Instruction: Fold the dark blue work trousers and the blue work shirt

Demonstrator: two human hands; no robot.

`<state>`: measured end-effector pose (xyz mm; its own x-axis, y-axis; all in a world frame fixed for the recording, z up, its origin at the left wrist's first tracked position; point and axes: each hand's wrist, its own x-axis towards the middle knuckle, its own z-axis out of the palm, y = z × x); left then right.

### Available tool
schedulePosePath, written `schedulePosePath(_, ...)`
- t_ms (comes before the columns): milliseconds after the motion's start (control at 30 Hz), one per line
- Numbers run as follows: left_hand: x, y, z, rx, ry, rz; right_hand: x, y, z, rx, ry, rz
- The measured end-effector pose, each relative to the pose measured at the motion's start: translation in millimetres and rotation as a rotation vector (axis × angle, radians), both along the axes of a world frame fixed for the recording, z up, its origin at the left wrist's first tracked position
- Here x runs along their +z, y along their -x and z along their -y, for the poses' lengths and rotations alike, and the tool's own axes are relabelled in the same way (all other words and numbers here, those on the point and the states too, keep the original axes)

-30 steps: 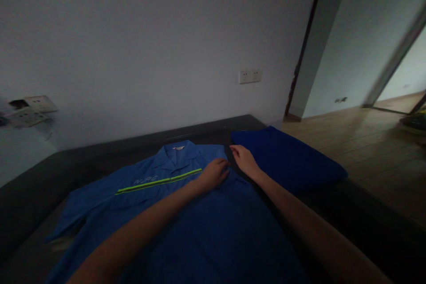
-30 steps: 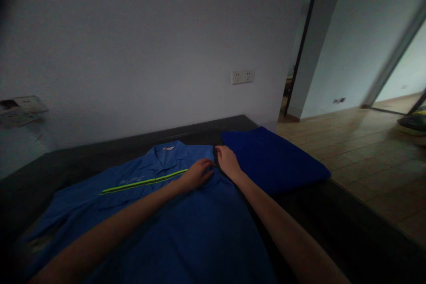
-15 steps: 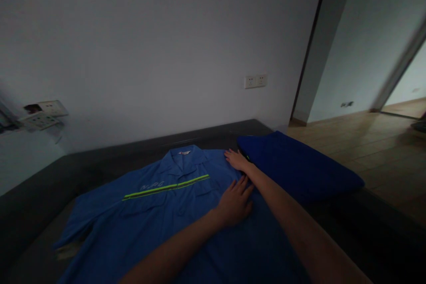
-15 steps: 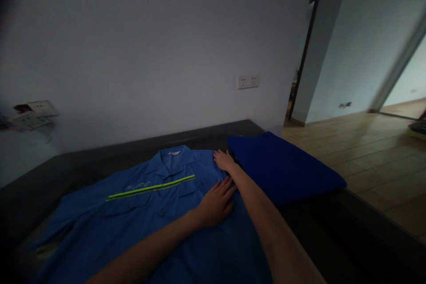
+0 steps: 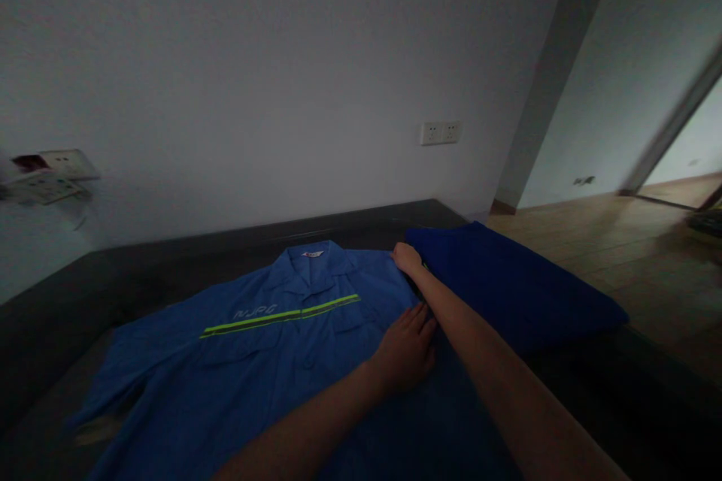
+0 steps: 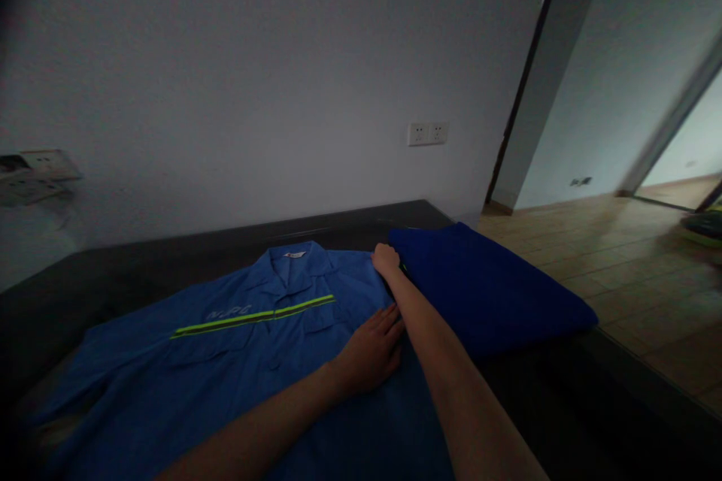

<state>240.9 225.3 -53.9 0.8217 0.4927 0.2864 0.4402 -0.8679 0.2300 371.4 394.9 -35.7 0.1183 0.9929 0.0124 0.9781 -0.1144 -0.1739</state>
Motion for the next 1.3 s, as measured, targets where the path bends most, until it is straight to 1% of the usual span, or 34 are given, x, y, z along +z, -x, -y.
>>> schedulePosePath(67,1.0,1,-2,-0.031,0.018,-0.007,2.2,4,1,0.013,-0.012,0.01)
schedulePosePath(133,1.3,2,-4,-0.046,0.033,-0.012,5.9,5,4,0.065,-0.021,0.018)
schedulePosePath(200,1.5,2,-4,-0.045,0.041,-0.008,10.4,4,6,0.125,-0.021,0.027)
schedulePosePath(267,3.1,2,-3,-0.024,0.034,0.008,14.9,0,8,0.146,-0.02,0.042)
schedulePosePath(400,10.4,1,2,0.073,-0.016,0.042,21.3,-4,11,0.062,-0.017,0.081)
schedulePosePath(467,13.1,0,4,0.128,-0.025,0.036,21.4,-3,14,0.021,-0.003,0.103)
schedulePosePath(533,13.4,0,5,0.153,-0.009,0.028,19.3,2,20,0.015,0.011,0.123)
schedulePosePath(600,11.5,0,4,0.127,0.014,0.03,16.2,7,26,0.021,0.01,0.145)
schedulePosePath(767,4.4,2,-3,-0.009,0.038,0.038,11.5,13,36,0.062,-0.021,0.203)
schedulePosePath(867,2.3,3,-6,-0.046,0.027,0.021,10.1,9,38,0.12,-0.028,0.231)
schedulePosePath(933,2.6,3,-6,-0.047,0.019,0.013,8.7,6,39,0.144,-0.036,0.244)
schedulePosePath(1000,4.2,2,-4,-0.027,0.018,0.015,7.6,3,39,0.155,-0.045,0.251)
schedulePosePath(1100,7.8,2,-2,0.048,0.02,0.046,9.9,-3,40,0.147,-0.072,0.246)
schedulePosePath(1200,9.9,1,0,0.149,0.043,0.073,18.8,-7,41,0.099,-0.138,0.226)
schedulePosePath(1300,9.5,0,0,0.196,0.096,0.079,29.9,-5,41,0.052,-0.21,0.198)
